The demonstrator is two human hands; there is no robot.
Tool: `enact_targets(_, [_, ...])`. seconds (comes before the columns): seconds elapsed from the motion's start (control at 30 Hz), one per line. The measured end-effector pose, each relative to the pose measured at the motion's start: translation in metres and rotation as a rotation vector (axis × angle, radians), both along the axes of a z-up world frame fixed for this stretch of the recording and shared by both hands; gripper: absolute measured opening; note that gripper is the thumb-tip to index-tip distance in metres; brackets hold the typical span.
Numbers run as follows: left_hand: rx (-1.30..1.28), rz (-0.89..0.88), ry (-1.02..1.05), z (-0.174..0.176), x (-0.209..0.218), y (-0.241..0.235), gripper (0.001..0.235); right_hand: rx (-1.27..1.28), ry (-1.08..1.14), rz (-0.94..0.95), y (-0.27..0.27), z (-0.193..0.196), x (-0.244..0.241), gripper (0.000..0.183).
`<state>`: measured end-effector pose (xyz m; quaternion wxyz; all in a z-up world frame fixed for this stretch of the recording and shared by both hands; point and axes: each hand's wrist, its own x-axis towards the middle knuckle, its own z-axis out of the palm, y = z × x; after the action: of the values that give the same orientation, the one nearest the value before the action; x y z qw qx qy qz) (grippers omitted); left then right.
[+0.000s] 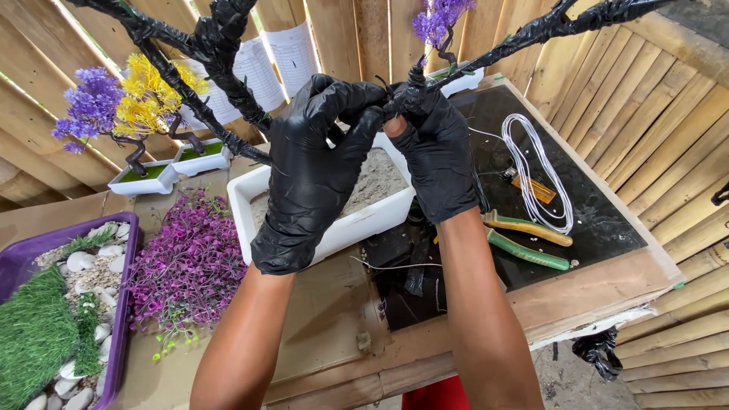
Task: Using pliers to cut wire and wrapping it around the branches of an artificial bonsai tree to shape and secure them.
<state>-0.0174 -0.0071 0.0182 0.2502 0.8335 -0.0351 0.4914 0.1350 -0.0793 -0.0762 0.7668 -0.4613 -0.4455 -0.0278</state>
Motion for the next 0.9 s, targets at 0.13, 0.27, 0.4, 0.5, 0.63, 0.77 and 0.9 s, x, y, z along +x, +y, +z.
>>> enact_targets(0.13, [-0.051,-0.025,0.014,0.003,0.001,0.003,0.006,-0.016,-0.054,-0.066,0.002,-0.004,0.003,0.014])
enact_targets(0.27, [-0.018,-0.027,-0.005,0.005,0.002,0.004,0.007,-0.003,-0.050,-0.056,0.003,-0.009,0.006,0.016])
enact_targets(0.4, [0.050,-0.018,-0.076,0.000,0.004,-0.001,0.013,0.001,-0.083,-0.044,-0.001,0.007,-0.005,0.012])
enact_targets(0.5, [0.068,0.004,-0.149,-0.010,0.006,-0.008,0.011,0.039,-0.073,0.033,-0.001,0.008,-0.006,0.016])
enact_targets(0.63, [0.133,0.068,-0.203,-0.019,0.007,-0.010,0.007,0.097,-0.011,-0.007,0.003,-0.002,0.002,0.041])
enact_targets(0.77, [0.230,0.209,-0.273,-0.041,0.022,0.007,0.011,0.063,0.001,-0.147,-0.001,0.005,-0.012,0.051])
enact_targets(0.9, [0.286,0.234,-0.301,-0.048,0.024,0.011,0.018,-0.052,-0.105,-0.390,-0.002,0.005,-0.019,0.023])
